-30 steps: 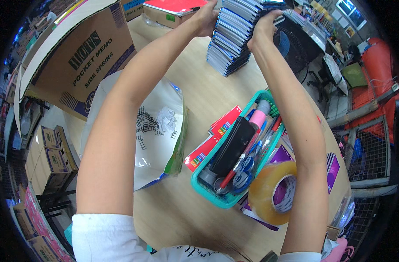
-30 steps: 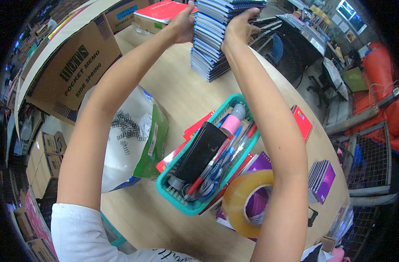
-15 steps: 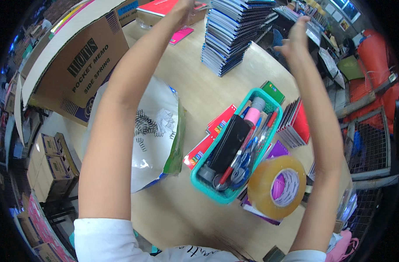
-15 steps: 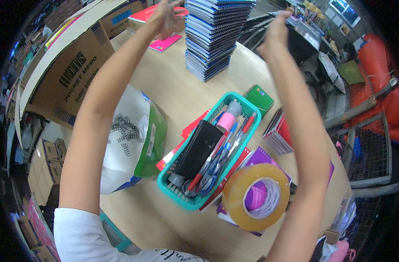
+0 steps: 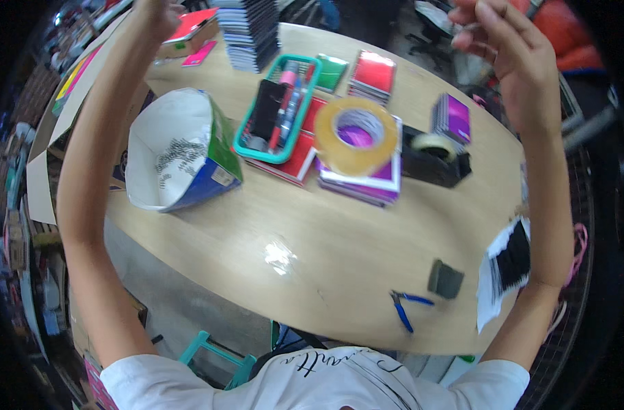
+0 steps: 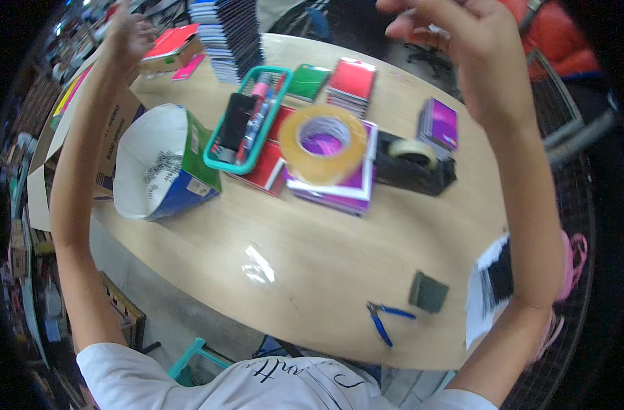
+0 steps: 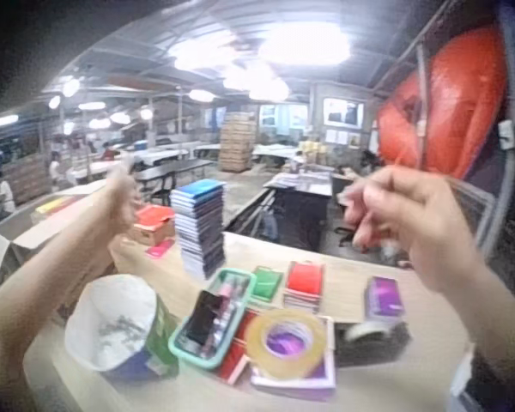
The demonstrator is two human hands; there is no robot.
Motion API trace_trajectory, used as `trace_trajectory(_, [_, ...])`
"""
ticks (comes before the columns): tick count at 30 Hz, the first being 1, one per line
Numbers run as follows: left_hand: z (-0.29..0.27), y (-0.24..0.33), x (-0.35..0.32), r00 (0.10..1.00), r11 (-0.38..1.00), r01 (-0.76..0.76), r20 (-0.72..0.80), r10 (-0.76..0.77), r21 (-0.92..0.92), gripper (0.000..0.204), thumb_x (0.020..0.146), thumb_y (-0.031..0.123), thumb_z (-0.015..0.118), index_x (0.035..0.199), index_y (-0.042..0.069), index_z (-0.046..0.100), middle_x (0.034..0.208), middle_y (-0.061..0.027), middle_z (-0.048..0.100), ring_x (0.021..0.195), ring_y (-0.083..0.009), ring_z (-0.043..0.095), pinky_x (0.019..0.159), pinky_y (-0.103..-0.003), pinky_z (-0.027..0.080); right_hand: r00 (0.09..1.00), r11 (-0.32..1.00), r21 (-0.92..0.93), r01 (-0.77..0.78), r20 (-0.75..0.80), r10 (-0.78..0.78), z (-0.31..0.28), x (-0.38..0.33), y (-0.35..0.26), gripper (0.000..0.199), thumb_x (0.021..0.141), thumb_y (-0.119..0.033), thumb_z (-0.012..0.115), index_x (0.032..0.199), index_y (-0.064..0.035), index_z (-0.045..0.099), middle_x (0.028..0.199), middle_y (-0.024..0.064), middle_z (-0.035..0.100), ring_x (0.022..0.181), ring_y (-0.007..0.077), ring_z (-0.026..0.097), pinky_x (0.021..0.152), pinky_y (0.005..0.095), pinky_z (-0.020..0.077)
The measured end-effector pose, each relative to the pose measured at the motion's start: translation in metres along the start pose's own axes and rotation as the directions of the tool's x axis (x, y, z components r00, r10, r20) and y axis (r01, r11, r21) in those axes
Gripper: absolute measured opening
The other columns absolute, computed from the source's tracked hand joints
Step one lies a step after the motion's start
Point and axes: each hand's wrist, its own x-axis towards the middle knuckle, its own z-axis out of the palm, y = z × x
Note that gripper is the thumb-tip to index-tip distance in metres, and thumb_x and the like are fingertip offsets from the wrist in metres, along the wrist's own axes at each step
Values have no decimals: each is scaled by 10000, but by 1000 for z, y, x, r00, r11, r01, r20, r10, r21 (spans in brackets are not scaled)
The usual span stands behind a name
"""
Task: The person trims excess coil wire from a stack of notebooks using pliers and then rubs the edges of individual purple notebooks with a small block.
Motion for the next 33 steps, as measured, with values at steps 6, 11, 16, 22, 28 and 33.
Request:
trace_trajectory(6, [-30,40,-157,638,647,-753,-110,762,119,698,899,493,459,1393,9,365,1231,-198,512,1062,-307,507,968,-378,391,999,938,-345,-40,13,48,-1,-224,-109,456,744,-233,747,1092,42,644,990,145,676,877,249,644,814,321,496])
trace_trajectory(11, [-26,-40,-283,252,190,-919,145,957,346,589,851,272,615,1332,2,410,1239,-183,495,1119,-310,481,1000,-379,359,953,866,-412,-284,-21,303,98,-365,-98,515,739,-148,737,1224,-44,599,1200,200,562,1144,362,519,959,438,433])
trace_trajectory(16, [-7,-204,-312,666,489,-722,301,682,489,521,833,155,694,1274,-15,475,1186,-196,530,1142,-310,494,1003,-390,376,973,833,-553,10,-186,-135,132,-250,-28,464,774,-154,722,1209,-55,596,1246,167,548,1198,382,464,1012,469,381])
trace_trajectory(22, [9,-340,-276,993,998,51,106,-55,44,642,774,126,692,1326,-67,427,1236,-181,528,985,-193,565,860,-301,463,822,874,-394,-284,-570,10,162,-153,31,398,807,-273,729,1099,-21,630,1153,165,607,1168,352,516,981,434,404])
trace_trajectory(28, [20,-347,-264,944,777,-329,194,267,537,780,694,59,697,1364,-74,319,1188,-189,498,1060,-271,522,925,-365,453,648,883,12,-469,-675,353,107,-162,106,315,877,-300,642,934,7,686,893,176,698,860,304,672,797,388,504])
trace_trajectory(33, [55,-333,-325,940,916,340,94,-327,-211,367,801,13,618,1136,-7,468,1002,-109,524,928,-189,522,830,-345,465,876,846,-247,-472,-243,417,68,-96,163,336,872,-307,587,848,8,702,810,131,698,780,211,658,738,334,498])
